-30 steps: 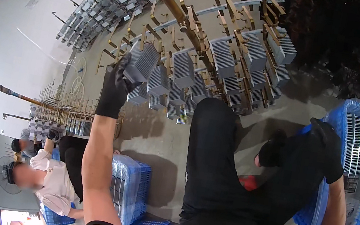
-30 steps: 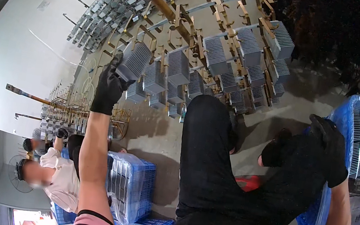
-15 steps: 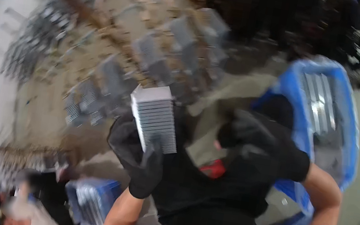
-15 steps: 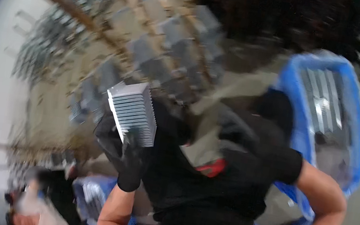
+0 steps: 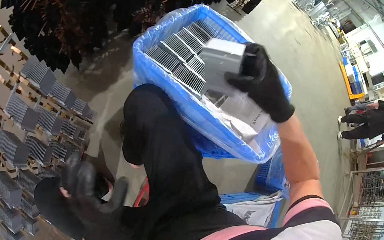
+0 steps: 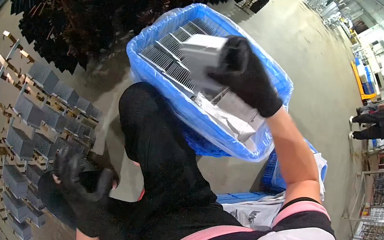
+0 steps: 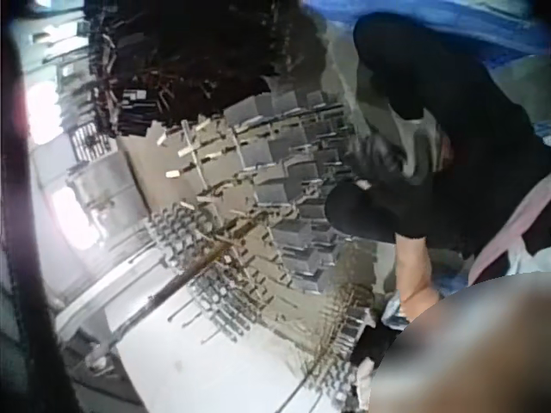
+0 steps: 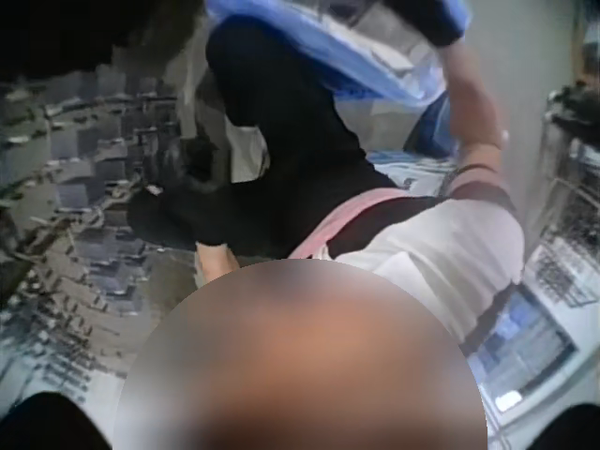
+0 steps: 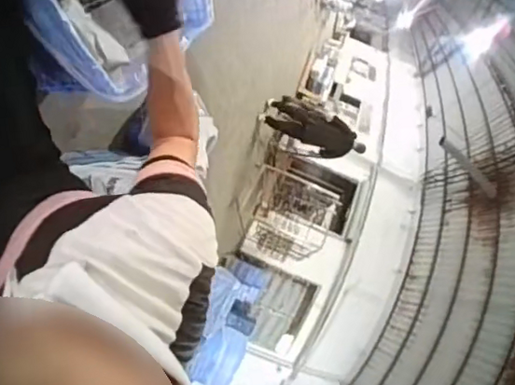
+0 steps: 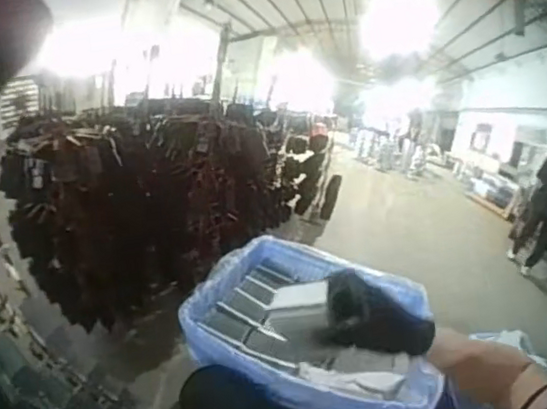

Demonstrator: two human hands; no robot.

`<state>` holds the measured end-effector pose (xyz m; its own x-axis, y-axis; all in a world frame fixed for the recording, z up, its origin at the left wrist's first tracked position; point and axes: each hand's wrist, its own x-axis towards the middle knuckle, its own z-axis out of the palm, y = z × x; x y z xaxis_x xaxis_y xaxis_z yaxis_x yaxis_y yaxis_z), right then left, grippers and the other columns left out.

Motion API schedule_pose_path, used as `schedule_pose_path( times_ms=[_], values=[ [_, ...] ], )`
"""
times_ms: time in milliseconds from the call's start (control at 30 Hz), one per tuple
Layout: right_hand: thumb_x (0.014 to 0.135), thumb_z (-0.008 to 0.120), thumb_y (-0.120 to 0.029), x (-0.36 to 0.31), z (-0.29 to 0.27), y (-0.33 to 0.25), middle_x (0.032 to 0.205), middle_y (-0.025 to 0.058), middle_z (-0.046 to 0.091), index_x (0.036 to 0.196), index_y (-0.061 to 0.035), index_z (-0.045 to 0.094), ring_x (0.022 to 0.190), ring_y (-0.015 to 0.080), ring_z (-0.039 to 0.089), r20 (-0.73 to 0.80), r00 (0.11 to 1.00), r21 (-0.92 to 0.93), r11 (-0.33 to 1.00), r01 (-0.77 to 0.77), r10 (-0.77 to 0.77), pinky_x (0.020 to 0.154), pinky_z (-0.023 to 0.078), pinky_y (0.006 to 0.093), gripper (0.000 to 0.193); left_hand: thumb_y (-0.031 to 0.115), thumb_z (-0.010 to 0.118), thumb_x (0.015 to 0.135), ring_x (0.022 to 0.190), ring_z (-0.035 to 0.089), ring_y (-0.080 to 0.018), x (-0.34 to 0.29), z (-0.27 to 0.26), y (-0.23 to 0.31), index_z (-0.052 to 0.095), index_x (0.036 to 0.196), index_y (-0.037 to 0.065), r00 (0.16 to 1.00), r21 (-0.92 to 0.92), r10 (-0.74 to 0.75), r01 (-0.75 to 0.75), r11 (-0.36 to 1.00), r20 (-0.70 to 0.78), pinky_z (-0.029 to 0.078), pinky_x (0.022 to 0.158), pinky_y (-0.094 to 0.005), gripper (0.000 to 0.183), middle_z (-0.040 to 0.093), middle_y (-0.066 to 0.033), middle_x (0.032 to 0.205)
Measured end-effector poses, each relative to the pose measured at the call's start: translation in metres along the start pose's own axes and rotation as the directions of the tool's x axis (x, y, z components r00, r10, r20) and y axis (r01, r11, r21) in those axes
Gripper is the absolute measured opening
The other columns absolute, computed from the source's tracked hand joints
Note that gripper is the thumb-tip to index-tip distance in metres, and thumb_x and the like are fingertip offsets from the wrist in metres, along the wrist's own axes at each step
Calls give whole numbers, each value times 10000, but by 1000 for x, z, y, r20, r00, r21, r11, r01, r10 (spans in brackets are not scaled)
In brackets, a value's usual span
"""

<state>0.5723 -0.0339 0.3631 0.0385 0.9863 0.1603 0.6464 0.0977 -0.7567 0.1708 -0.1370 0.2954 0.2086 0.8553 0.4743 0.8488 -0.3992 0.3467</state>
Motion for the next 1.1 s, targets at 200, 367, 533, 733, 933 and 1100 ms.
schedule_pose_path(
  times_ms=[200, 367, 533, 733, 933, 1100],
  values=[
    [731, 816, -236, 18, -38, 95, 1093, 192, 633, 1304, -38, 520, 992, 314, 627, 99, 994, -592, 805, 25, 41, 845, 522, 408, 674, 375, 749, 851, 1217, 562, -370, -2, -18, -36, 600, 1228, 79, 996, 323, -75, 83, 943, -39, 427, 1009, -506, 502, 613, -151, 1268],
    [718, 772, -295, 32, -11, 147, 1101, 222, 612, 1290, -114, 557, 1012, 384, 597, 143, 987, -770, 635, 61, 78, 835, 507, 482, 637, 374, 723, 870, 1181, 592, -347, -2, -14, -41, 645, 1157, 80, 986, 276, -165, 162, 947, -10, 446, 1001, -489, 418, 660, -131, 1187],
    [745, 724, -336, 27, -3, 150, 1109, 211, 601, 1289, -167, 576, 1071, 386, 567, -18, 999, -901, 433, 3, -45, 805, 482, 535, 589, 376, 710, 884, 1181, 589, -344, -11, -14, -57, 636, 1169, 68, 995, 224, -101, 101, 969, -12, 442, 1010, -488, 426, 644, -149, 1208],
    [761, 732, -375, 20, -3, 168, 1151, 203, 608, 1282, -173, 594, 1063, 382, 582, 19, 998, -948, 315, 39, -65, 825, 486, 498, 575, 267, 674, 925, 1121, 609, -343, -61, -44, -104, 616, 1177, 23, 949, 222, -257, 294, 930, -181, 461, 987, -474, 356, 627, -184, 1198],
    [844, 661, -294, 41, 29, 149, 1200, 228, 630, 1284, -42, 605, 1122, 409, 563, 157, 934, -814, 493, 306, -321, 997, 410, 487, 510, 155, 630, 960, 1085, 610, -264, -149, -126, -121, 606, 1207, -4, 682, 242, -585, 717, 654, -439, 464, 974, -378, 295, 651, -136, 1166],
    [1012, 542, -169, 64, 34, 82, 1415, 140, 539, 1381, -49, 536, 1336, 260, 482, 309, 860, -555, 657, 510, -407, 1137, 356, 396, 388, 237, 661, 966, 828, 575, -117, -225, -156, -164, 599, 1114, 16, 343, -212, -780, 834, 510, -524, 510, 661, -252, 274, 605, -65, 976]
  ],
)
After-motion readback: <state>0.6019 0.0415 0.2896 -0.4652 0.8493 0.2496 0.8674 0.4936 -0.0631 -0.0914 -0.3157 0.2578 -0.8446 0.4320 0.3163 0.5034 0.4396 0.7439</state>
